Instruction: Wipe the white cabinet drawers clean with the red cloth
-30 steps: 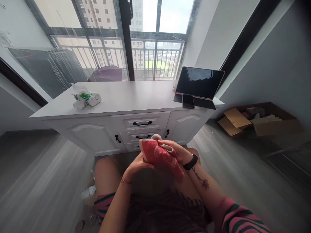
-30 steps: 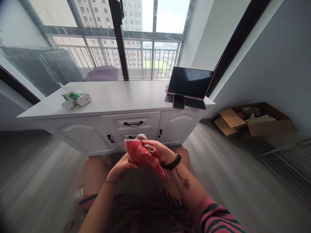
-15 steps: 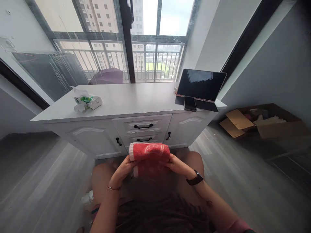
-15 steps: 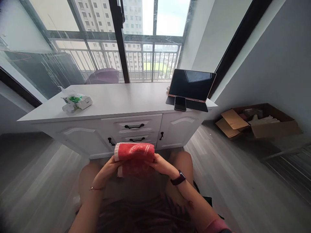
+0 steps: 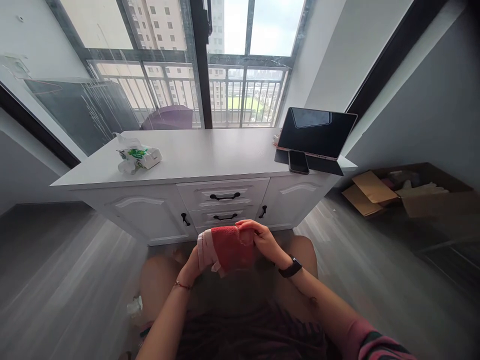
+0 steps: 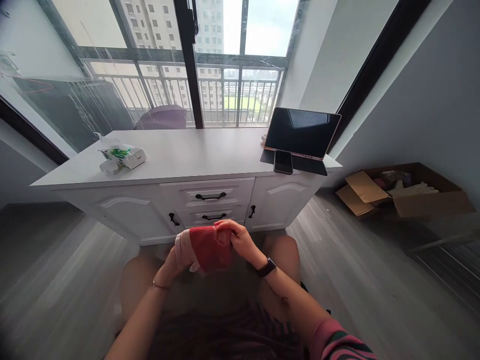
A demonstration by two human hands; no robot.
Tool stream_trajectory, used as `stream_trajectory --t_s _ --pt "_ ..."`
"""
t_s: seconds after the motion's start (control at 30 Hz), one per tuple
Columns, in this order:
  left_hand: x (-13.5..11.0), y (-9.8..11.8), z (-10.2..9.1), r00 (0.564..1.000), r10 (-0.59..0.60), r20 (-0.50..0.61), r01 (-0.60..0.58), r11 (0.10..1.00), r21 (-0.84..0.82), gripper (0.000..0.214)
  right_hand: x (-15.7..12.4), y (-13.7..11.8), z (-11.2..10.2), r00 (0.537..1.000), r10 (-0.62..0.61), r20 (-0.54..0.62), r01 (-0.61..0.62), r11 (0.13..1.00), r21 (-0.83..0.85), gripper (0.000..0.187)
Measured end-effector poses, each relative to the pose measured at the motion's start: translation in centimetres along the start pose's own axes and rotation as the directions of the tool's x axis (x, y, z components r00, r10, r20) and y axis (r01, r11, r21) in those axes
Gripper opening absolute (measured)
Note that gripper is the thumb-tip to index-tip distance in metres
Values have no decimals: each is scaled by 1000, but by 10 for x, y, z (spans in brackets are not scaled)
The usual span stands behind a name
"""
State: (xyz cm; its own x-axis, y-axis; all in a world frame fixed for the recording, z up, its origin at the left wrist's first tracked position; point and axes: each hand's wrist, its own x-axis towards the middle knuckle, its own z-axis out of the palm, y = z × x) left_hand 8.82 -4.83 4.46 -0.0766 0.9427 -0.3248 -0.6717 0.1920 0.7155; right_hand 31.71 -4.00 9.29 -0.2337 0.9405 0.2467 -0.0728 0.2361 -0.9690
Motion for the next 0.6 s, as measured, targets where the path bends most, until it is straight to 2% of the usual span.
stream_trajectory --t_s 0.07,0.13,0.2,0.27,0.37,0.43,0.5,0.53,0.6 --pt "0 -3 -10 983 -175 58 175 985 -3 23 7 2 2 995 78 -57 -70 989 127 28" --pt "-3 -3 -17 946 -290 144 295 955 -19 40 13 8 5 979 183 -93 -154 955 255 32" --pt "-9 -2 -19 910 -326 256 338 941 -1 55 16 19 11 949 302 -92 -249 895 371 30" --pt "-15 -1 -17 892 -316 324 300 949 100 51 14 33 18 888 459 -22 -396 790 468 32" --pt "-21 -1 -9 925 -283 255 206 934 291 42 5 52 29 764 637 106 -583 610 536 45" --pt "-21 1 -6 938 -297 178 231 919 319 34 -4 57 32 718 657 229 -647 510 566 54" --pt "-20 5 -6 941 -311 134 255 911 324 31 -14 56 31 689 621 373 -697 429 574 63" --pt "-20 9 -7 941 -314 126 255 902 348 31 -18 53 29 684 601 414 -709 414 571 62" --pt "-20 21 -9 947 -294 129 213 876 433 35 -25 44 24 719 581 380 -681 481 553 49"
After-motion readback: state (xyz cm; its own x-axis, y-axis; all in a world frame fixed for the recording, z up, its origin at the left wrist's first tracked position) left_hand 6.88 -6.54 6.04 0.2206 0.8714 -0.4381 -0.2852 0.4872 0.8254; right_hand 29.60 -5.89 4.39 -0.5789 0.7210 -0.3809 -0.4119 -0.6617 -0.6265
